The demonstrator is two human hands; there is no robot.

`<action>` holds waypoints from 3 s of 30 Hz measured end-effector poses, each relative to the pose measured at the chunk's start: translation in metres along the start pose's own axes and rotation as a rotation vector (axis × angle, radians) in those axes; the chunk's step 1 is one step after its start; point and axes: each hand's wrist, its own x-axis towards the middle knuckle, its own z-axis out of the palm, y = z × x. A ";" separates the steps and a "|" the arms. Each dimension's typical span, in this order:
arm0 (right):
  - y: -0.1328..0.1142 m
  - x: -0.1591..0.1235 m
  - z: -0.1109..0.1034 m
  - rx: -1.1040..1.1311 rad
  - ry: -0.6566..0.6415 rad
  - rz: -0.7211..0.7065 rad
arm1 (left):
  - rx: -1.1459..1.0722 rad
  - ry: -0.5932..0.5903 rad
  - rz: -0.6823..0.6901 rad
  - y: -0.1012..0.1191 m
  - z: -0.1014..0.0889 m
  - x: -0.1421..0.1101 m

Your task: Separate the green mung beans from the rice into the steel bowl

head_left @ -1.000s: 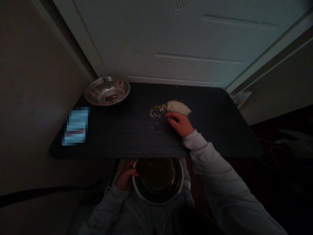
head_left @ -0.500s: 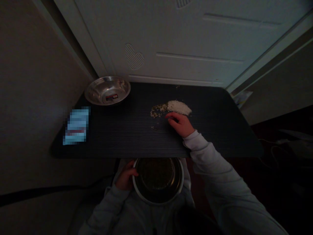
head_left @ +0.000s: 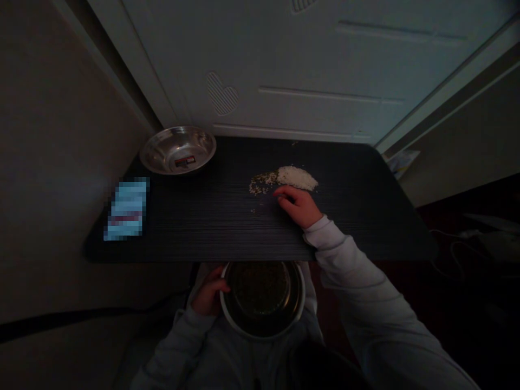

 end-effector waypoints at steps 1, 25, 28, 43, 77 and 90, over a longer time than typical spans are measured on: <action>0.000 0.000 0.000 -0.008 -0.014 -0.005 | 0.002 -0.004 0.003 0.000 0.000 0.000; -0.023 -0.012 0.009 -0.052 -0.363 -0.156 | -0.060 0.008 0.050 0.005 -0.005 -0.001; -0.025 -0.013 0.009 -0.052 -0.404 -0.177 | -0.059 -0.004 0.055 0.007 -0.003 -0.002; -0.027 -0.015 0.011 -0.038 -0.505 -0.275 | -0.073 0.025 0.062 0.009 -0.004 -0.003; -0.033 -0.016 0.016 -0.055 -0.509 -0.304 | -0.071 0.068 0.063 0.012 -0.001 -0.004; -0.033 -0.015 0.015 -0.072 -0.524 -0.306 | -0.060 0.049 0.055 0.013 -0.001 -0.005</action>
